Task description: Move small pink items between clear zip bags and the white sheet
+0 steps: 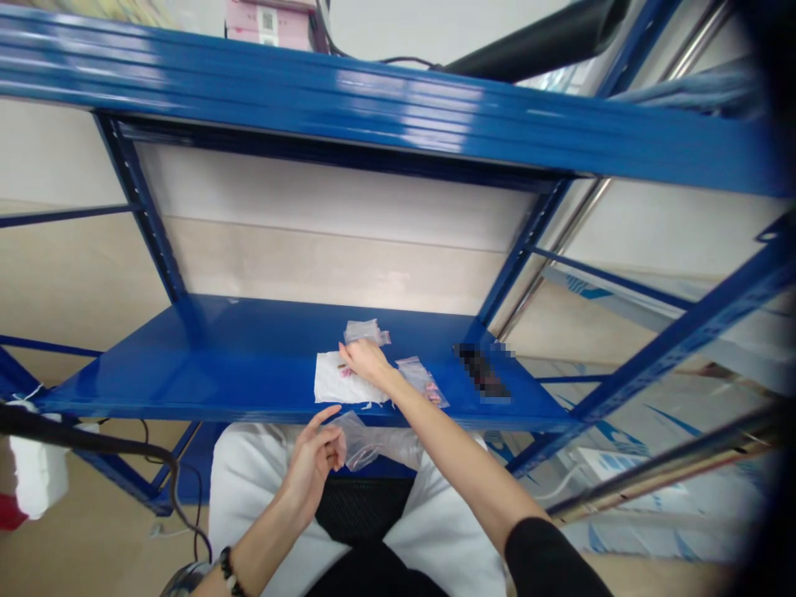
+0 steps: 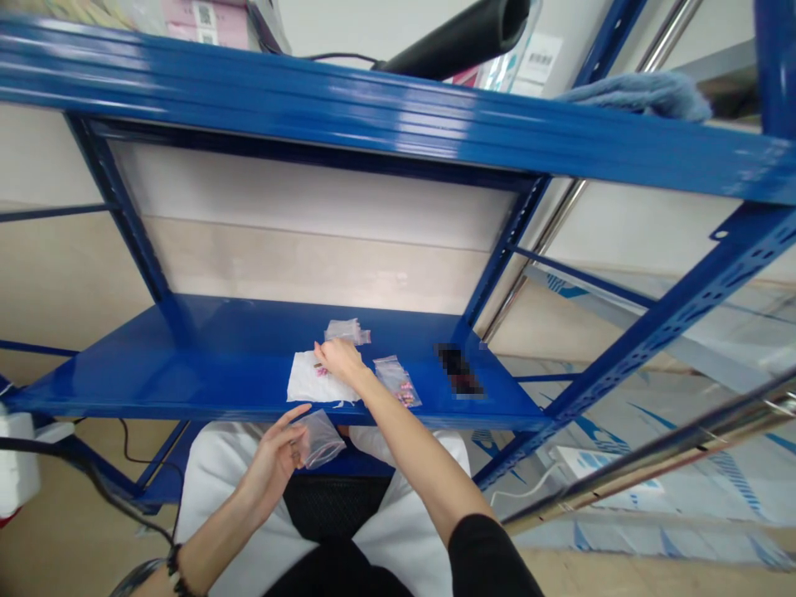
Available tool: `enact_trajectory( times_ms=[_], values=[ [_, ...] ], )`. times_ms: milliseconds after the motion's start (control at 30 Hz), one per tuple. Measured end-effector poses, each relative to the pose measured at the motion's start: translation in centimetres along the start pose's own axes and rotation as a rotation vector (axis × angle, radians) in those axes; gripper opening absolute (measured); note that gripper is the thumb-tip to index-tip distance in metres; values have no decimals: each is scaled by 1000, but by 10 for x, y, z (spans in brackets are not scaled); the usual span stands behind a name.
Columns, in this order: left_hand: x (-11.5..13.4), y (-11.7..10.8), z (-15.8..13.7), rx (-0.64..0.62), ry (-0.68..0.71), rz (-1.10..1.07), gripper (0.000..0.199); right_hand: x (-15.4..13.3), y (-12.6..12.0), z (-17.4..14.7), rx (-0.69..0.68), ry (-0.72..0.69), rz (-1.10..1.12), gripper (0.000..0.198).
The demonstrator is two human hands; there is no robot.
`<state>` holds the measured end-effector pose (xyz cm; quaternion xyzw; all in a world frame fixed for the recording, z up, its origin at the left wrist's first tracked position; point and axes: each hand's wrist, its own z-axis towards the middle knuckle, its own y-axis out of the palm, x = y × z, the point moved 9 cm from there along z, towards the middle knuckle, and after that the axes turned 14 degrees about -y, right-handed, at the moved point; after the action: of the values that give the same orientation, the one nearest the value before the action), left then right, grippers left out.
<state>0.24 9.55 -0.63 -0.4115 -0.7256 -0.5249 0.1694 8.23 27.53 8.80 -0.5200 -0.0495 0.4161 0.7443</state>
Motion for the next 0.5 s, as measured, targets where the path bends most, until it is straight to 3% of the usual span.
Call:
enact_trajectory(
  times_ms=[133,267,500],
  values=[
    [2,4,-2,-18,-13,5,68,-3,19,6,-169,-37,-98,37],
    [3,6,-3,-44,-18,16,64,-12,30,4,-311,-101,-249,46],
    [-1,8,-1,-105,-36,63,55,-22,26,-1,-357,-177,-402,53]
  ],
)
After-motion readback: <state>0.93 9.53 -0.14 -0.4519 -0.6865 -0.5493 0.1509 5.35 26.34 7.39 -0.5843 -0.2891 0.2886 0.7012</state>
